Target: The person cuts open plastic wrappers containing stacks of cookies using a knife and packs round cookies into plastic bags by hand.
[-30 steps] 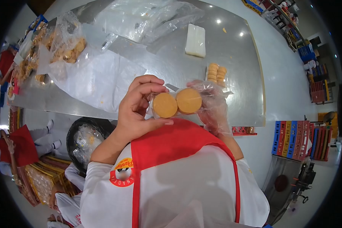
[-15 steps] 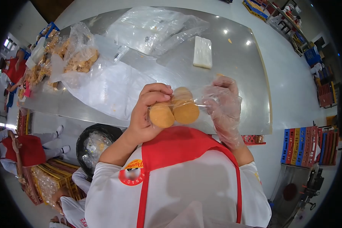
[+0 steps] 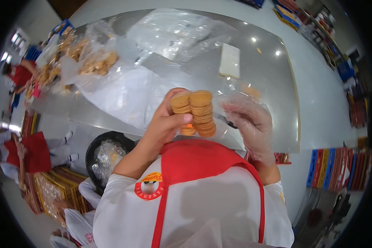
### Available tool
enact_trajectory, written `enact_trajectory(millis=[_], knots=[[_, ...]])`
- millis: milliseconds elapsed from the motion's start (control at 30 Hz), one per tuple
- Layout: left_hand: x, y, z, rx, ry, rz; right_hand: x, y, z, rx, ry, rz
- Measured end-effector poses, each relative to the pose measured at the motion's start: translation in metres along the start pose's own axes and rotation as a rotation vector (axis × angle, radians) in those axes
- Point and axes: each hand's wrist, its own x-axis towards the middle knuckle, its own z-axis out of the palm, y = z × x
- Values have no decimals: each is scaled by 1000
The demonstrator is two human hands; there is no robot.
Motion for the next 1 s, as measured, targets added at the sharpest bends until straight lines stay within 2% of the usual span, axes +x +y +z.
enact_trajectory(millis=[100,200,267,400,500,600,667,733,800,900,1000], knots=[[-2,-9,-13,-119,18,-15,-5,7,10,30,-35,85],[-8,-12,-21,-148,21,-8,-1,7,24,-11,-59,62],[-15,-15,-28,-194,41,23,-1,2,32,78,-47,64],[-45,-2,-52,-291,114,229,5,12,38,255,-91,1],[-88,20,-83,-386,148,433,18,24,58,324,-85,147],[-159,34,-119,-422,325,638,43,51,90,-75,-160,232],[-212,39,-132,-343,437,815,55,76,114,-281,-256,47],[-266,37,-135,-239,648,907,59,115,146,-351,-290,-286],[-311,32,-136,-167,809,1002,68,136,178,-449,-504,-417],[-362,15,-118,-177,919,1097,68,147,237,-697,-809,-503],[-366,4,-94,-231,984,1140,63,156,242,-643,-980,-510]])
